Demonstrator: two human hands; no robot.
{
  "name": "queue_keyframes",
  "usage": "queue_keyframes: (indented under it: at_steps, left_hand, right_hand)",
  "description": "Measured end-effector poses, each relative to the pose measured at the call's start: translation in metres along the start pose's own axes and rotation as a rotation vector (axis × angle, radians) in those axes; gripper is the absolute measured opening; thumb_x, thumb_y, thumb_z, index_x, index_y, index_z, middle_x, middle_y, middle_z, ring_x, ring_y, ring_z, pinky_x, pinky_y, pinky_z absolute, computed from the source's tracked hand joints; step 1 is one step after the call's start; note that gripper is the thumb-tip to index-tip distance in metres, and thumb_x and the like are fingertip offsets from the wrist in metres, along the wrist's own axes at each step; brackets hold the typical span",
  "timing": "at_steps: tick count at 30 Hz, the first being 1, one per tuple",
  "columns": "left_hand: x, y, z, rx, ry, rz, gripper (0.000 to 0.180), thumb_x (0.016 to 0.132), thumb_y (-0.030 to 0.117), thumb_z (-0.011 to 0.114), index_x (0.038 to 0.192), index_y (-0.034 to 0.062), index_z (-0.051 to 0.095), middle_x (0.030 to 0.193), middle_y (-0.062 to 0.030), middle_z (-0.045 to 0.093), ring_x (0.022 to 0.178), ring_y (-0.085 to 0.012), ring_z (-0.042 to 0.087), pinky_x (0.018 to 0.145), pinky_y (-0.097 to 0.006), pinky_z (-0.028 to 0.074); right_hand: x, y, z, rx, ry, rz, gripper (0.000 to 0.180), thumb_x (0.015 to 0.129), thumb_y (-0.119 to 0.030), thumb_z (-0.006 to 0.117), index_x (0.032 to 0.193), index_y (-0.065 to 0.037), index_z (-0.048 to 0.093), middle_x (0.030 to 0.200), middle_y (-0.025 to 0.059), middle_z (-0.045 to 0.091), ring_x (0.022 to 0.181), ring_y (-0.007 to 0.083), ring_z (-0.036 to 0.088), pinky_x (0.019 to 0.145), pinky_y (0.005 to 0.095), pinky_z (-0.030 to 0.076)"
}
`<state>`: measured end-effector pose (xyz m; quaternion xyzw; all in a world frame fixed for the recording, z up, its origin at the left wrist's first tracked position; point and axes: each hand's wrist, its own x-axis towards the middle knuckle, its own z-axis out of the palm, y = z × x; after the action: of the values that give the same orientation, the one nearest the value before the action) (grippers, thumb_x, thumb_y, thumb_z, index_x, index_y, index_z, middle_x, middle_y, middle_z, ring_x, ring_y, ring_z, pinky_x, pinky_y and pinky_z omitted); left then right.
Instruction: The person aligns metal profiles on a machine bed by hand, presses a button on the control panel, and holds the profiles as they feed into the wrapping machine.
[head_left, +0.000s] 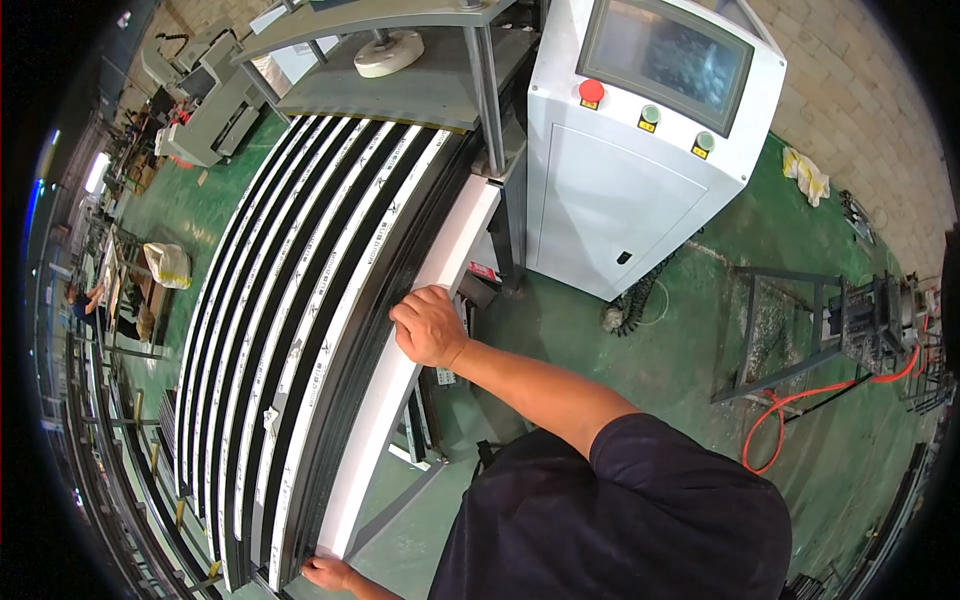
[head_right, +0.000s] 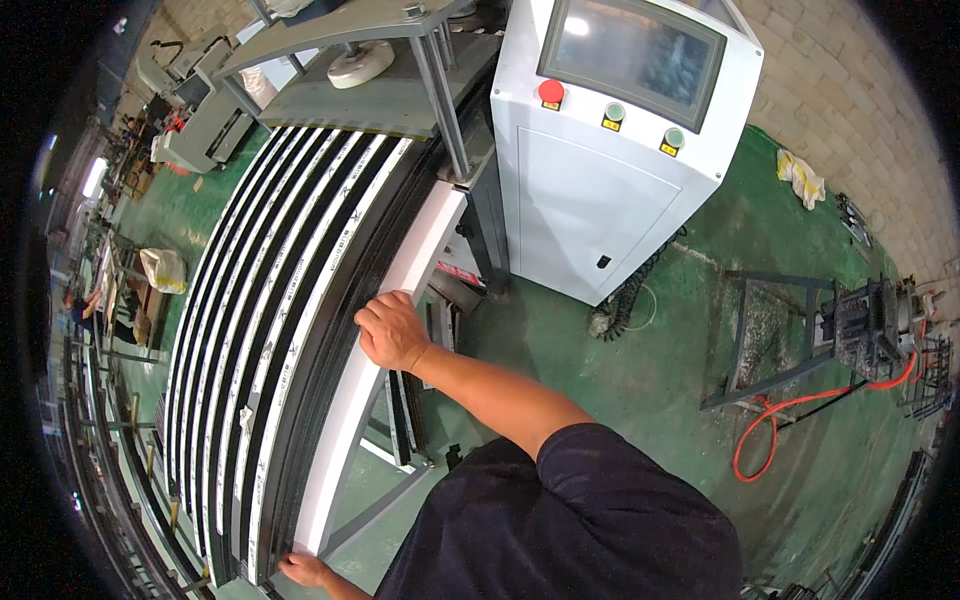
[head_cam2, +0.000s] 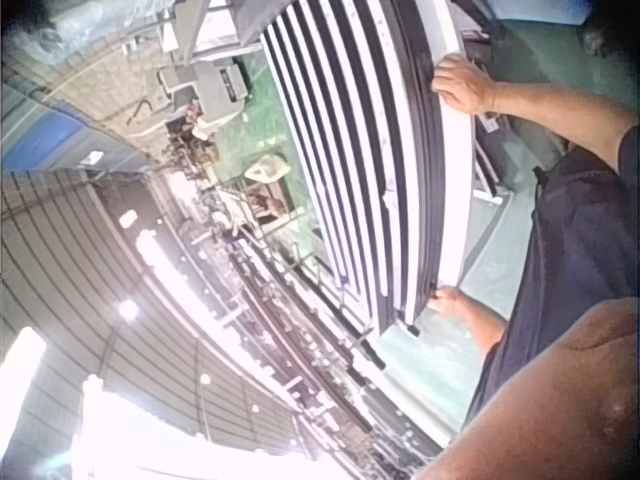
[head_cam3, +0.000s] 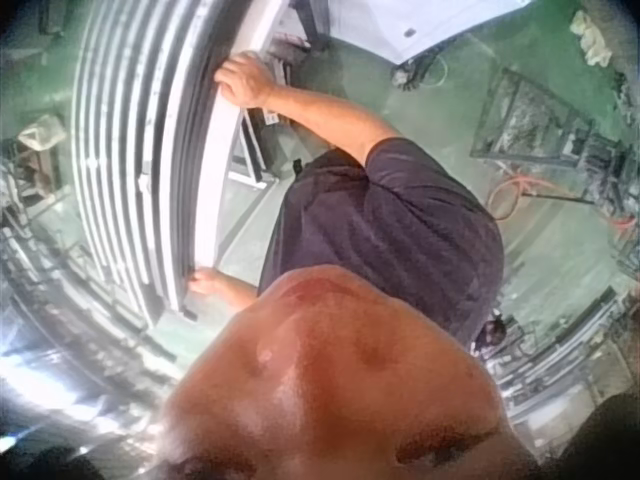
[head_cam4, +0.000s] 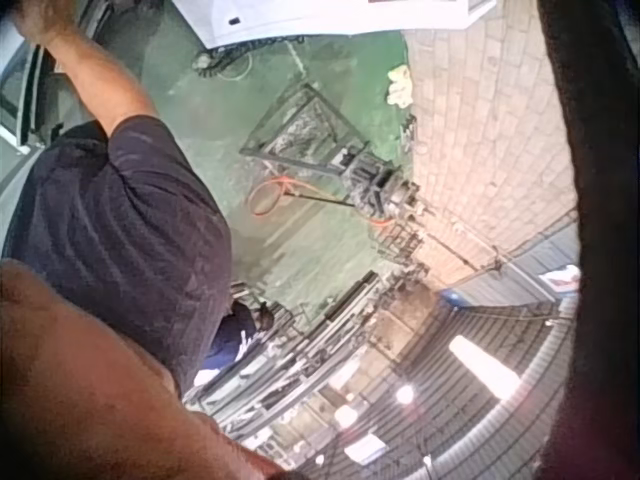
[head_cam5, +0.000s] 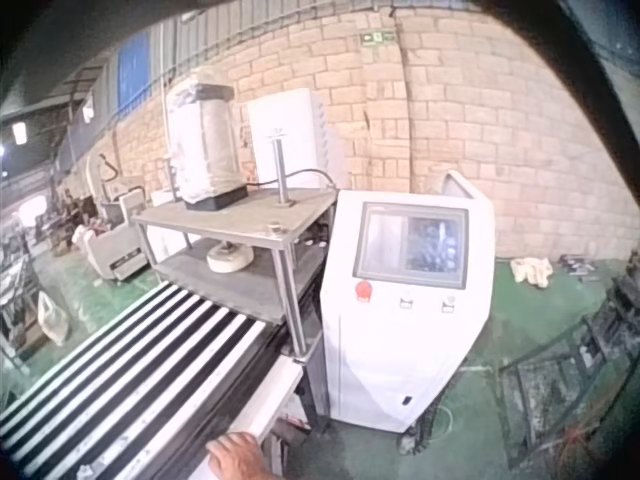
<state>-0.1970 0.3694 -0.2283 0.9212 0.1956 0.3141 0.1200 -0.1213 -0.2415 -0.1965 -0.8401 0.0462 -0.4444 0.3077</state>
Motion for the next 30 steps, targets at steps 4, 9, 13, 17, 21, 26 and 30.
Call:
queue_keyframes:
  at_steps: [4, 9, 13, 17, 21, 26, 30]
  left_hand:
    - [0.001, 0.003, -0.001, 0.038, -0.034, 0.005, 0.037, 0.089, 0.025, 0.046, 0.103, -0.0046, 0.065, 0.104, -0.0259, 0.065, 0.098, -0.0457, 0.059, 0.089, -0.051, 0.045]
    - [0.0, 0.001, -0.001, 0.045, -0.028, 0.003, 0.036, 0.089, 0.025, 0.047, 0.101, -0.0039, 0.065, 0.102, -0.0251, 0.065, 0.097, -0.0452, 0.059, 0.089, -0.051, 0.045]
    - [0.0, 0.001, -0.001, 0.033, -0.017, -0.021, 0.034, 0.089, 0.024, 0.047, 0.099, -0.0043, 0.063, 0.1, -0.0244, 0.063, 0.097, -0.0441, 0.057, 0.088, -0.051, 0.044]
    - [-0.006, 0.03, -0.012, 0.002, -0.032, -0.06, 0.032, 0.087, 0.021, 0.047, 0.097, -0.0054, 0.061, 0.098, -0.0246, 0.061, 0.096, -0.0437, 0.056, 0.087, -0.05, 0.043]
    - [-0.006, 0.03, -0.017, 0.029, -0.064, -0.052, 0.036, 0.091, 0.024, 0.047, 0.103, -0.0047, 0.063, 0.104, -0.0263, 0.064, 0.1, -0.0446, 0.059, 0.09, -0.05, 0.045]
    - [-0.007, 0.03, -0.017, -0.005, -0.071, -0.067, 0.036, 0.092, 0.024, 0.048, 0.105, -0.006, 0.062, 0.107, -0.0264, 0.063, 0.103, -0.0442, 0.058, 0.093, -0.05, 0.044]
    - [-0.007, 0.017, -0.009, 0.032, -0.044, -0.077, 0.035, 0.092, 0.024, 0.048, 0.105, -0.0059, 0.062, 0.108, -0.0258, 0.063, 0.105, -0.0439, 0.057, 0.094, -0.05, 0.044]
  right_hand:
    - [-0.001, 0.002, 0.0, -0.009, -0.003, -0.001, 0.008, 0.076, -0.011, 0.064, 0.083, -0.011, 0.06, 0.082, 0.0066, 0.057, 0.088, 0.029, 0.057, 0.087, 0.0441, 0.042]
    - [-0.001, 0.002, -0.001, -0.006, -0.012, 0.0, 0.009, 0.075, -0.011, 0.064, 0.083, -0.011, 0.06, 0.083, 0.0068, 0.057, 0.089, 0.0293, 0.057, 0.087, 0.0446, 0.042]
    - [0.0, 0.0, -0.001, -0.005, -0.022, -0.005, 0.008, 0.075, -0.011, 0.064, 0.083, -0.011, 0.06, 0.083, 0.0069, 0.057, 0.089, 0.0293, 0.057, 0.087, 0.0446, 0.042]
    - [-0.001, 0.002, 0.001, -0.008, -0.011, -0.003, 0.009, 0.075, -0.012, 0.064, 0.083, -0.011, 0.06, 0.084, 0.0063, 0.058, 0.09, 0.0292, 0.057, 0.087, 0.0447, 0.042]
    - [0.001, 0.0, 0.001, -0.019, 0.026, -0.018, 0.009, 0.075, -0.008, 0.065, 0.084, -0.011, 0.064, 0.082, 0.0049, 0.062, 0.087, 0.0278, 0.06, 0.085, 0.0422, 0.043]
    - [0.001, 0.0, 0.003, -0.028, 0.025, -0.031, 0.009, 0.076, -0.008, 0.065, 0.084, -0.011, 0.064, 0.082, 0.0046, 0.062, 0.087, 0.0275, 0.06, 0.084, 0.0427, 0.044]
    - [0.001, 0.001, 0.005, -0.04, -0.012, -0.026, 0.006, 0.079, -0.011, 0.063, 0.085, -0.012, 0.063, 0.083, 0.0057, 0.061, 0.089, 0.0287, 0.059, 0.087, 0.044, 0.042]
